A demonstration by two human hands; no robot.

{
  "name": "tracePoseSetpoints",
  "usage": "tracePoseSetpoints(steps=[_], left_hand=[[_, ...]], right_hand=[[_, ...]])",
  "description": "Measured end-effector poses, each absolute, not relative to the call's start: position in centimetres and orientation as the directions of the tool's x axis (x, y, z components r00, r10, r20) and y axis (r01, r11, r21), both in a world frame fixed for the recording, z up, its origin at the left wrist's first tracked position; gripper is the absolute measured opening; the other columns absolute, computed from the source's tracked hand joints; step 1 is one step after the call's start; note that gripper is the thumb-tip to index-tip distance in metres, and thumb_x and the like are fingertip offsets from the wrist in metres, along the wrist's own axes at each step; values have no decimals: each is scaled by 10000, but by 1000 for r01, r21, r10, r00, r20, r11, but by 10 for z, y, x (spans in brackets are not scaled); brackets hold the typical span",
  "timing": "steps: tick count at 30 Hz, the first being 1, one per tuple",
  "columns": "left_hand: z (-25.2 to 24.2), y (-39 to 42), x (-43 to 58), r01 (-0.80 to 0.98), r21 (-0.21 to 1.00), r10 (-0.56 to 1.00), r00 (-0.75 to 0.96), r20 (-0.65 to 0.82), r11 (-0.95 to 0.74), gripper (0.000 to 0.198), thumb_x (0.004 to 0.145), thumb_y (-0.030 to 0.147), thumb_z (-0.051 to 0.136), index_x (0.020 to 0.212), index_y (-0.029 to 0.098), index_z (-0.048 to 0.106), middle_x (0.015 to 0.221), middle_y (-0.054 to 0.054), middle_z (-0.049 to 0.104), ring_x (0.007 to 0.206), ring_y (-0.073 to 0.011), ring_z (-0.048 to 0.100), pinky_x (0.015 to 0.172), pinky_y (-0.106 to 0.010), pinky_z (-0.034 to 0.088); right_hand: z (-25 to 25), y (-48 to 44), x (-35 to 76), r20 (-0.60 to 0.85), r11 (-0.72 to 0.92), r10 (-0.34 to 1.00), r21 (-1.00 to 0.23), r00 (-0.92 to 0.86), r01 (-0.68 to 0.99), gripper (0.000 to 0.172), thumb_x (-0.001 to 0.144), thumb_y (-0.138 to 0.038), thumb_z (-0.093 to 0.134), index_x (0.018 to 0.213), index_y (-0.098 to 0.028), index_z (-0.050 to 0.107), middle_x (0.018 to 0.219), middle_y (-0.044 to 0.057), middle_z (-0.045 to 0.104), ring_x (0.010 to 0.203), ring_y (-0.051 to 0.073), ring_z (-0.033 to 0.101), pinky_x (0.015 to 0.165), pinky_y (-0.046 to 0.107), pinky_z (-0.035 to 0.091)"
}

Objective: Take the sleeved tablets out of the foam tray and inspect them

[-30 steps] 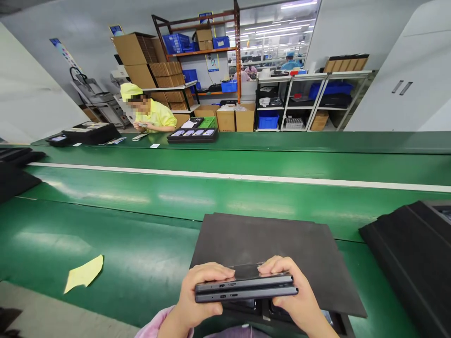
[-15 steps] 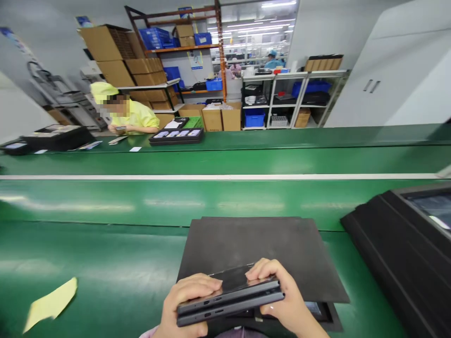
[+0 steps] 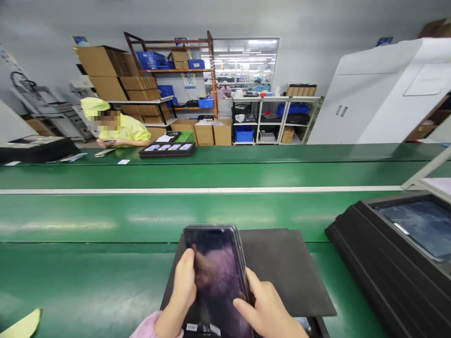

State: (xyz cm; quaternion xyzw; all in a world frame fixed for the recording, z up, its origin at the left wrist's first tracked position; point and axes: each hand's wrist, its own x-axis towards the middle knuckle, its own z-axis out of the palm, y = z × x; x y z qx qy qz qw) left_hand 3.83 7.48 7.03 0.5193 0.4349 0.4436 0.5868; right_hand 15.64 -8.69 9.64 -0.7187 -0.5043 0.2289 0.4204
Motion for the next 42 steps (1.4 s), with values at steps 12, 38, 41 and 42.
tracePoseSetpoints(steps=[12,38,41,42], left_hand=[[92,60,95,-165,985,869,478,124,-50,509,726,350,543,1186,131,545,1335,-137,483,1244,-257,433,1065,-383,315],[126,91,84,-36,999,754,657,3,28,241,657,159,525,892,177,579,917,-37,593,928,-194,568,875,-327,429],[126,92,83,-33,999,750,661,16,8,241,669,166,519,904,179,572,932,-39,583,935,-193,569,881,-334,430],[126,92,83,-28,1000,748,663,18,1,238,667,161,516,898,179,571,928,-39,581,931,-194,570,878,-335,431]], right_hand=[[103,-56,147,21,-207,830,-917,558,341,320,798,-440,473,973,-200,594,511,-26,523,499,183,531,507,273,408],[109,20,190,-124,-79,910,-989,396,-128,288,713,-310,520,973,-192,478,493,-94,472,388,103,474,393,216,426],[108,19,191,-122,-80,908,-990,401,-118,285,718,-312,522,974,-195,478,493,-93,473,389,102,468,404,223,430],[108,19,191,-119,-79,909,-990,399,-114,281,717,-309,521,970,-195,480,489,-93,470,390,104,469,408,226,431]])
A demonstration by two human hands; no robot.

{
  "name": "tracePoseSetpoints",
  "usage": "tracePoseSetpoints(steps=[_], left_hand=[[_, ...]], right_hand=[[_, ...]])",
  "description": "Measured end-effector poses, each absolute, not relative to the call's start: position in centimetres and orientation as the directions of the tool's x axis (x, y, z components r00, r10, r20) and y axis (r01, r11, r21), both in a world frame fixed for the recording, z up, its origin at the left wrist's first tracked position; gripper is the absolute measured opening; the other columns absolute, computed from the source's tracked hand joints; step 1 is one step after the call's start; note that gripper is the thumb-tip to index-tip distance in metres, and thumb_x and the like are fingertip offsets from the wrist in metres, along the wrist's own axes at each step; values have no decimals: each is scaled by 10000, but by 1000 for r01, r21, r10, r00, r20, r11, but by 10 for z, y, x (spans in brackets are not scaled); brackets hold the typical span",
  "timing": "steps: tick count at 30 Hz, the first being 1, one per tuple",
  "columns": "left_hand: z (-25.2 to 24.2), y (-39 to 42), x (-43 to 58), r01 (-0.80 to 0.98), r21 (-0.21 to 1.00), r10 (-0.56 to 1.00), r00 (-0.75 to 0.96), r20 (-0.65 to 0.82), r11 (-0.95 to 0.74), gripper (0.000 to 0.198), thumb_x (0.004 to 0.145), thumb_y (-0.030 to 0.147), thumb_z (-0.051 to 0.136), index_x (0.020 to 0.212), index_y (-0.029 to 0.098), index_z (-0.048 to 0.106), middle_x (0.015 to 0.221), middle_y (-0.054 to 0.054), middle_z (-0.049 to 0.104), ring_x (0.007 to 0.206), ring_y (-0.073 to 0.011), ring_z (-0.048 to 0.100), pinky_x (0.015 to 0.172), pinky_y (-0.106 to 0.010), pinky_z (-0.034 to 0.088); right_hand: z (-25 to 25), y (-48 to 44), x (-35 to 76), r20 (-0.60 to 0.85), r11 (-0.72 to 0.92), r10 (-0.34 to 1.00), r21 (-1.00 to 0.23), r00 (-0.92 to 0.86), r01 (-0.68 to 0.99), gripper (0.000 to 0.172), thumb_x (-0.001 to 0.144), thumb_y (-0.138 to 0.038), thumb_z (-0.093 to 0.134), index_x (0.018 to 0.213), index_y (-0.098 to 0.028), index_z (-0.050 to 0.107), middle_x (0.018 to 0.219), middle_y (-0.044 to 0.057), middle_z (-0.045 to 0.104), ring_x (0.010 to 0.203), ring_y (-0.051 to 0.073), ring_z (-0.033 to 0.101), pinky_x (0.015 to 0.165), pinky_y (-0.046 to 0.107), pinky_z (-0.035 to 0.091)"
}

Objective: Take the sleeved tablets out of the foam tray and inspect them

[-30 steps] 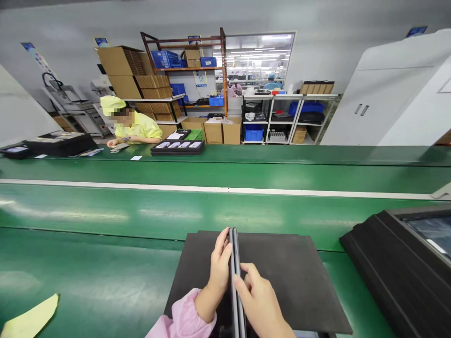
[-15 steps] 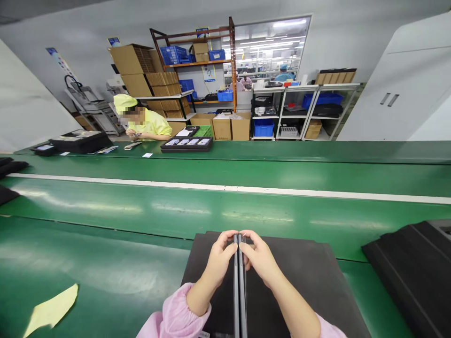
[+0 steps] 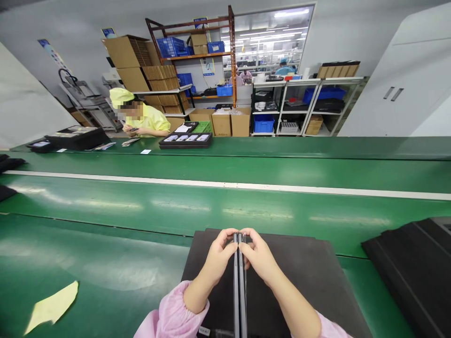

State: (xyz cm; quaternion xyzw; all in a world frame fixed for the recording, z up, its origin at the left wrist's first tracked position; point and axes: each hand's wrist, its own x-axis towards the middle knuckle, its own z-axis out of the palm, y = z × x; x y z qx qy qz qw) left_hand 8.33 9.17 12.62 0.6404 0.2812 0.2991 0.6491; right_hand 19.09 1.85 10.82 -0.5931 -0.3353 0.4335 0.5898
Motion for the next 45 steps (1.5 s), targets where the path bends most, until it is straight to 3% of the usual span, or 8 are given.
tracePoseSetpoints(steps=[11,26,34,45], left_hand=[[129,91,82,6,1000,725,689,-14,14,225,686,147,508,901,187,562,920,-36,584,938,-193,566,875,-329,429],[129,88,82,2,1000,719,695,-9,11,245,718,206,487,957,182,530,1002,-57,539,960,-198,552,897,-350,419],[121,91,77,-104,987,610,792,6,125,481,586,152,564,1059,209,508,1106,-52,462,1038,-229,495,943,-384,379],[120,89,76,-120,990,612,789,51,73,451,622,155,541,1068,218,510,1135,-57,423,1078,-231,466,958,-377,377]], right_hand=[[123,18,184,-146,-99,881,-987,450,-128,326,639,-339,508,927,-189,484,469,-93,446,381,108,440,401,239,400],[121,14,184,-134,-69,882,-985,452,-159,331,660,-350,524,950,-197,480,530,-81,450,420,100,424,427,243,386],[116,3,190,-139,-79,950,-974,279,-214,576,644,-288,568,1176,-199,369,621,-63,476,536,124,469,538,262,395],[116,1,191,-117,-62,959,-976,258,-210,512,685,-303,568,1152,-212,378,679,-46,479,565,122,453,558,263,387]])
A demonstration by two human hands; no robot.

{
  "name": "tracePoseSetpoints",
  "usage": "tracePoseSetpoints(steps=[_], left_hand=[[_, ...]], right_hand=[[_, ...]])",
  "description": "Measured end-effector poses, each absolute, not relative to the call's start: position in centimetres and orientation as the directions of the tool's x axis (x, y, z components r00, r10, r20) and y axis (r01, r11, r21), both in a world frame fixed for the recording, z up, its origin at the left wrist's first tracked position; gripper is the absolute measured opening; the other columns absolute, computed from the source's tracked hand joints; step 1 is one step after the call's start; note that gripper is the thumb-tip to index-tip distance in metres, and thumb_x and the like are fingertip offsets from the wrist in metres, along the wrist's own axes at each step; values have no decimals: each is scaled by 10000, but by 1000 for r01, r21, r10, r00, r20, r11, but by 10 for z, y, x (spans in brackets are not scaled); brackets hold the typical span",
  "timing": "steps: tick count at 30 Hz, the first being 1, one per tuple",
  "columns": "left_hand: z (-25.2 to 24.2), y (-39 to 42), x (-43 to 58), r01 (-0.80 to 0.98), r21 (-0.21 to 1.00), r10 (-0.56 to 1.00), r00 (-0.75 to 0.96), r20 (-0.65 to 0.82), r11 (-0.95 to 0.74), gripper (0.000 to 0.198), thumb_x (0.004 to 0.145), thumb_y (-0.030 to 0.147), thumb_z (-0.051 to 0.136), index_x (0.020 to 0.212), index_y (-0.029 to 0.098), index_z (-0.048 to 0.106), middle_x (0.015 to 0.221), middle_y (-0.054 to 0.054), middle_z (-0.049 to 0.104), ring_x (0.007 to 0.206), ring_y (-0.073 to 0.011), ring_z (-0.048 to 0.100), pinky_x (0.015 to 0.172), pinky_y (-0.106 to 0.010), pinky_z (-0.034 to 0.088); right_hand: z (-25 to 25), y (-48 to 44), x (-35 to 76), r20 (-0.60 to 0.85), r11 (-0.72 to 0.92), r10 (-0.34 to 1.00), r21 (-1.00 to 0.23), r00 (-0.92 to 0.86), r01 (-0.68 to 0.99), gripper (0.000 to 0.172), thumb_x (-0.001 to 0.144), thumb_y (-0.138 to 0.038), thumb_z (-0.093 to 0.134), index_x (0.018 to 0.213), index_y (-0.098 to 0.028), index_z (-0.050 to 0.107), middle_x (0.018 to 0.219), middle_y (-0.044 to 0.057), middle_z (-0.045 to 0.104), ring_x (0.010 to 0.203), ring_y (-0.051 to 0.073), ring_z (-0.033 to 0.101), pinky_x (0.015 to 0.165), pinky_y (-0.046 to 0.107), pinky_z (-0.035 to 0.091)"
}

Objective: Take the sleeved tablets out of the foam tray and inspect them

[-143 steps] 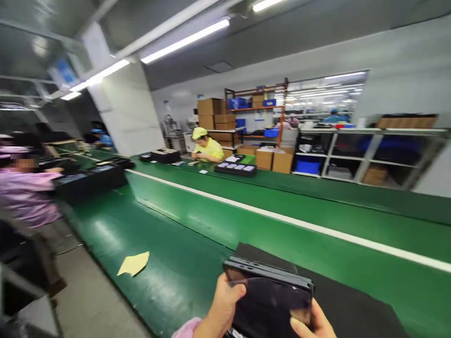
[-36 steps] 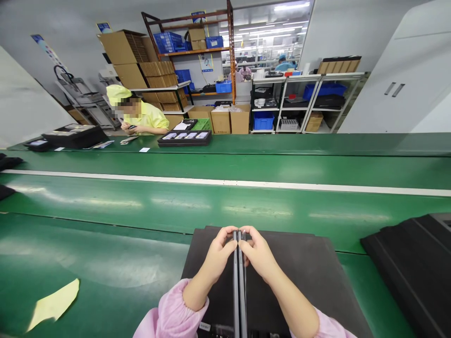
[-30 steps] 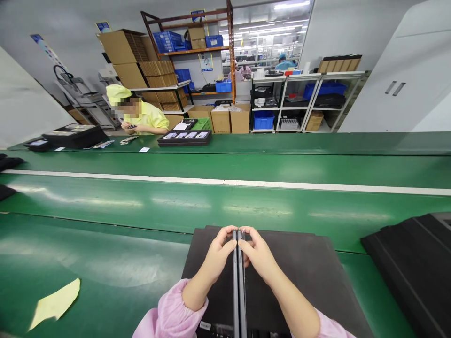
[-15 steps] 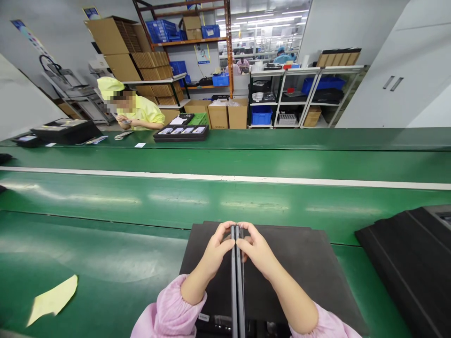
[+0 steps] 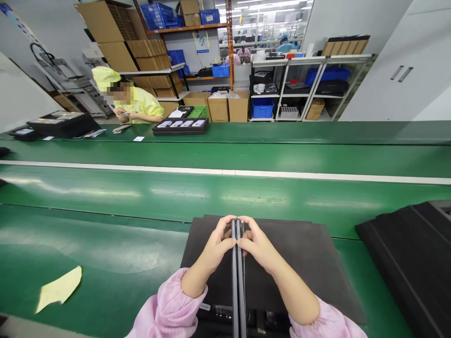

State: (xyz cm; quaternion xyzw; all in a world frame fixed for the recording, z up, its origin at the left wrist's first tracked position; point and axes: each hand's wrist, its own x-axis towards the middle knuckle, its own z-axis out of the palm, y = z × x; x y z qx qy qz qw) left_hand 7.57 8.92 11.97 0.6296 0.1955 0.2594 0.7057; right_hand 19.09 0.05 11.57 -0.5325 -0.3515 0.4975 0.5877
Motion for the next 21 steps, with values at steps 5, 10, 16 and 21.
tracePoseSetpoints(steps=[5,10,16,21], left_hand=[[112,92,73,-144,987,552,830,82,68,607,587,167,590,1177,235,465,1248,-65,374,1207,-264,372,1006,-380,335],[111,91,73,-159,986,542,834,105,54,611,584,167,595,1178,242,473,1236,-58,385,1206,-270,374,1002,-386,340],[111,88,73,-160,983,565,821,83,87,638,587,161,593,1204,246,458,1286,-63,363,1222,-273,369,1006,-397,338],[110,86,74,-153,984,580,811,70,94,632,601,188,605,1212,235,455,1316,-78,353,1221,-286,380,994,-415,360]], right_hand=[[111,-4,196,-125,-88,972,-978,198,-189,707,652,-283,617,1283,-239,302,709,-43,471,642,147,468,611,287,404],[110,-9,201,-127,-100,981,-980,149,-174,754,665,-258,613,1326,-227,250,768,-21,498,699,160,474,646,299,409],[111,-8,199,-126,-86,975,-973,182,-215,719,664,-251,609,1301,-228,277,800,-12,525,677,156,493,651,306,420],[111,-8,194,-114,-62,969,-971,217,-232,723,670,-267,612,1309,-227,276,706,-38,485,686,170,496,668,315,423]])
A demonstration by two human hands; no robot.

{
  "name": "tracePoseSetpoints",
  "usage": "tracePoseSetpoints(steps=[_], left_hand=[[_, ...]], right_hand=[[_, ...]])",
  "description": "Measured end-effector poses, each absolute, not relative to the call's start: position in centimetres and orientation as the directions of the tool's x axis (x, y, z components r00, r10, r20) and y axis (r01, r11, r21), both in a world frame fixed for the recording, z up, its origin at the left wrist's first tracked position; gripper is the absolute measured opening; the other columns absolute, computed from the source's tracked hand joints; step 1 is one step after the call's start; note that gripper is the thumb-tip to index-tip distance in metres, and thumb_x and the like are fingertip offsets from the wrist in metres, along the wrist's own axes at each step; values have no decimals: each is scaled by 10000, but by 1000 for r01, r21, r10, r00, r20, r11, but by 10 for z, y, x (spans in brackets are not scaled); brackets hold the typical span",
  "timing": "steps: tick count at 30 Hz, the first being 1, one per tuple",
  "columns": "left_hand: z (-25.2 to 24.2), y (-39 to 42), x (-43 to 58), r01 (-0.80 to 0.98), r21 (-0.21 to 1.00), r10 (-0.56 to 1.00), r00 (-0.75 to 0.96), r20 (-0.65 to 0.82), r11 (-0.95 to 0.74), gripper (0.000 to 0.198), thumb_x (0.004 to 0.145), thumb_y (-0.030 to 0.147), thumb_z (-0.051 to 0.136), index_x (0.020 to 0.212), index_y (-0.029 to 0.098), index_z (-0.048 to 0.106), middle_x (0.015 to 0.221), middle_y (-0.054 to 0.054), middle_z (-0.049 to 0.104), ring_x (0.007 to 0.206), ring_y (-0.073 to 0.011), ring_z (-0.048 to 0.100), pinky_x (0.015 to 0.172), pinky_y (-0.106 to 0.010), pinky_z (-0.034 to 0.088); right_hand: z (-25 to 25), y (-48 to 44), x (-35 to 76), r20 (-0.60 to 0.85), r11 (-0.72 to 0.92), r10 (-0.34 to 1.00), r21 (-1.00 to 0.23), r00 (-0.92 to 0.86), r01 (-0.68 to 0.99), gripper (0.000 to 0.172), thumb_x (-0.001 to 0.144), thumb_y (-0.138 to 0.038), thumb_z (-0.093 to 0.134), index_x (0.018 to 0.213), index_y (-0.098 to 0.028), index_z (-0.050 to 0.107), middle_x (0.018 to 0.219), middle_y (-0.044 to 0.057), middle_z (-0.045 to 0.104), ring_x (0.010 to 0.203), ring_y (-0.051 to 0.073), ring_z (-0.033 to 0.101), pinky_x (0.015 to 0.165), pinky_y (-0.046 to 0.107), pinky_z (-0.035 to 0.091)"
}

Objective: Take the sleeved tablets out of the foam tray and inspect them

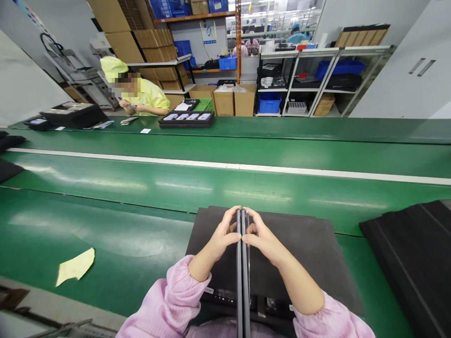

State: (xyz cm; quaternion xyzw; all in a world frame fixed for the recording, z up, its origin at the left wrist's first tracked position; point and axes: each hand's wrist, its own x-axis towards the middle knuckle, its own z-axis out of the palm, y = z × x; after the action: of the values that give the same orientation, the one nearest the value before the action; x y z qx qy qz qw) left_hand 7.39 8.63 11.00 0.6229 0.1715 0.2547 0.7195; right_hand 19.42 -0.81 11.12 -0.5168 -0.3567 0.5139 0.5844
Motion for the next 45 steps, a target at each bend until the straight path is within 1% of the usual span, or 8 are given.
tracePoseSetpoints(steps=[12,16,20,25,31,35,41,45], left_hand=[[119,74,83,-96,994,622,776,109,-53,660,633,149,531,1280,237,439,1331,-62,429,1269,-272,345,1042,-419,325],[111,59,85,-78,990,675,724,138,-118,616,716,176,498,1321,238,398,1389,-71,387,1329,-257,272,1073,-426,289],[78,19,61,-106,947,665,687,291,-304,568,825,302,457,1372,210,332,1475,-101,270,1378,-241,183,1137,-432,125],[30,-20,20,-265,865,441,774,454,-425,791,821,634,346,1442,184,150,1529,-156,49,1395,-310,28,1109,-508,73],[79,-16,31,-334,750,429,657,620,-571,501,940,415,190,1428,301,194,1540,-23,68,1400,-250,5,1124,-481,4],[147,-17,45,-275,855,582,637,505,-440,472,942,406,218,1331,254,438,1478,-29,306,1391,-231,154,1145,-434,105],[177,-9,63,-271,961,792,577,202,-47,486,836,587,409,1034,191,609,1134,-92,625,1119,-254,530,992,-381,398],[166,-7,67,-312,950,829,537,158,22,495,789,640,444,900,186,605,1013,-87,642,1030,-244,561,919,-351,440]], right_hand=[[111,-8,197,-132,-57,943,-968,305,-245,706,625,-250,581,1291,-204,352,653,-39,507,644,181,488,639,315,415],[102,-18,190,-88,-10,922,-979,376,-203,667,707,-304,572,1321,-220,327,937,33,603,830,218,556,797,366,428],[71,-53,154,98,175,813,-981,574,-79,531,823,-427,520,1298,-248,363,1321,78,452,1145,240,479,962,385,379],[28,-84,111,150,264,737,-961,659,-77,559,881,-579,350,1340,-263,315,1381,82,407,1253,256,402,1028,444,340],[77,-71,110,340,279,607,-937,718,208,492,935,-453,319,1384,-259,261,1485,46,203,1361,232,175,1121,475,99],[138,-61,116,401,457,587,-881,703,121,460,928,-408,359,1363,-267,306,1470,28,261,1352,216,217,1113,424,197],[160,-31,127,38,286,765,-915,643,-286,497,834,-399,487,1306,-275,395,1420,33,370,1317,227,304,1114,427,203],[155,-26,129,-31,278,778,-878,627,-389,529,789,-381,530,1293,-266,418,1399,47,407,1304,231,331,1105,432,225]])
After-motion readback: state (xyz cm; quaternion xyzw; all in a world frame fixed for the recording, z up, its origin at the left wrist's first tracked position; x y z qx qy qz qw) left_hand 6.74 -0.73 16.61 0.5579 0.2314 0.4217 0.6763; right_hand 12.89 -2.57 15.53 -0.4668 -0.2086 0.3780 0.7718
